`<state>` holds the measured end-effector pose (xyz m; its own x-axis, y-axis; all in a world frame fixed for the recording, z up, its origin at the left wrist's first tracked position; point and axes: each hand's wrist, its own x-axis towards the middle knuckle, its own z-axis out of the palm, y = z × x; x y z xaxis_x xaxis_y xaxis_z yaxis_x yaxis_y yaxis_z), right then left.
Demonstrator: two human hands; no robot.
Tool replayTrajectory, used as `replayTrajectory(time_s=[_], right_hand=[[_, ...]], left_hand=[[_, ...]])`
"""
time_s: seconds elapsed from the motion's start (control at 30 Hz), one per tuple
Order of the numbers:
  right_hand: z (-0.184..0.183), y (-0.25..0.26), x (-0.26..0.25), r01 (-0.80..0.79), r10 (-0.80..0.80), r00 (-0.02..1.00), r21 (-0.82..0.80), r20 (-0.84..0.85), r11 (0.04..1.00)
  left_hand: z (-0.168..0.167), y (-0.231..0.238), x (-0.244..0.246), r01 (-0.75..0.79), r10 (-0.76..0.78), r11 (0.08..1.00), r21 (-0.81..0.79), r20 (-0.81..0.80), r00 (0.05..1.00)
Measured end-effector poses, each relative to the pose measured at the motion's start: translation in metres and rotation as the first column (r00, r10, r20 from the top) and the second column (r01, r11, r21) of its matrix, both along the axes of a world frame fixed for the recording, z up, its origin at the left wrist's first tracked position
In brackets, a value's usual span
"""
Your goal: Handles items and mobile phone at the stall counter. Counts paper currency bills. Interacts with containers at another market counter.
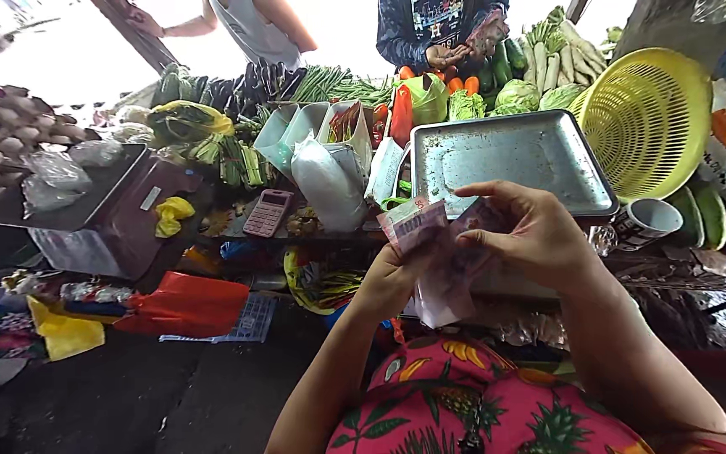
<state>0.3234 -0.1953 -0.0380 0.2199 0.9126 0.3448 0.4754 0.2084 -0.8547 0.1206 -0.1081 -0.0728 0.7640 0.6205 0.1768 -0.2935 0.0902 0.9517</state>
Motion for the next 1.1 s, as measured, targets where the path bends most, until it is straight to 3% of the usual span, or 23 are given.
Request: replayTrajectory(time_s=[0.1, 0.2, 0.3, 0.37, 0.47, 0.53, 0.63, 0.67, 0.73, 0.83, 0.93, 1.03, 1.1], right_hand=[[0.008, -0.004, -0.003, -0.084, 0.071, 0.993, 0.154, 0.091, 0.984], [0.014, 0.001, -0.009, -0.240, 0.179, 0.943, 0.200, 0.280, 0.950], [0.015, 0.007, -0.017, -0.156, 0.048, 0.859, 0.170, 0.509, 0.973], [0.017, 0.011, -0.018, -0.115, -0.004, 0.828, 0.177, 0.561, 0.977], [0.026, 0.018, -0.007, -0.101, -0.019, 0.884, 0.230, 0.467, 0.968], [0.032, 0.023, 0.003, 0.025, -0.118, 0.936, 0.272, 0.332, 0.962], [0.034, 0.034, 0.005, 0.276, -0.358, 0.918, 0.373, 0.172, 0.886], [0.031, 0.039, 0.001, 0.305, -0.394, 0.909, 0.428, 0.136, 0.851], [0.026, 0.044, -0.017, 0.306, -0.412, 0.902, 0.488, 0.125, 0.818], [0.015, 0.045, -0.046, 0.200, -0.372, 0.888, 0.503, 0.269, 0.841], [0.001, 0.043, -0.056, 0.093, -0.250, 0.913, 0.430, 0.323, 0.898], [-0.005, 0.032, -0.053, -0.014, -0.017, 0.995, 0.300, 0.101, 0.954], [-0.010, 0.025, -0.051, -0.081, 0.100, 0.993, 0.257, -0.062, 0.963]], left_hand=[[-0.004, 0.003, -0.001, -0.056, 0.056, 0.998, -0.021, -0.018, 0.998], [-0.002, 0.003, 0.001, -0.107, 0.115, 0.989, 0.098, -0.088, 0.989], [0.002, -0.001, 0.004, -0.172, 0.191, 0.962, 0.214, -0.071, 0.979], [0.006, -0.002, 0.004, -0.230, 0.252, 0.945, 0.233, -0.070, 0.965], [0.013, 0.004, -0.003, -0.339, 0.365, 0.913, 0.226, -0.084, 0.927], [0.014, 0.019, -0.018, -0.345, 0.331, 0.932, 0.115, 0.121, 0.936], [0.027, 0.029, -0.035, -0.046, 0.096, 0.992, -0.120, 0.459, 0.883], [0.025, 0.023, -0.035, 0.038, 0.030, 0.990, -0.136, 0.465, 0.885], [0.008, 0.008, -0.032, 0.131, -0.121, 0.991, -0.019, 0.264, 0.957], [-0.022, -0.020, -0.014, 0.188, -0.188, 0.982, 0.008, 0.078, 0.979], [-0.033, -0.035, -0.008, 0.144, -0.141, 0.990, -0.002, 0.187, 0.972], [-0.034, -0.032, -0.007, 0.036, -0.025, 0.999, -0.040, 0.263, 0.965], [-0.031, -0.024, -0.006, -0.105, 0.121, 0.991, -0.080, 0.249, 0.961]])
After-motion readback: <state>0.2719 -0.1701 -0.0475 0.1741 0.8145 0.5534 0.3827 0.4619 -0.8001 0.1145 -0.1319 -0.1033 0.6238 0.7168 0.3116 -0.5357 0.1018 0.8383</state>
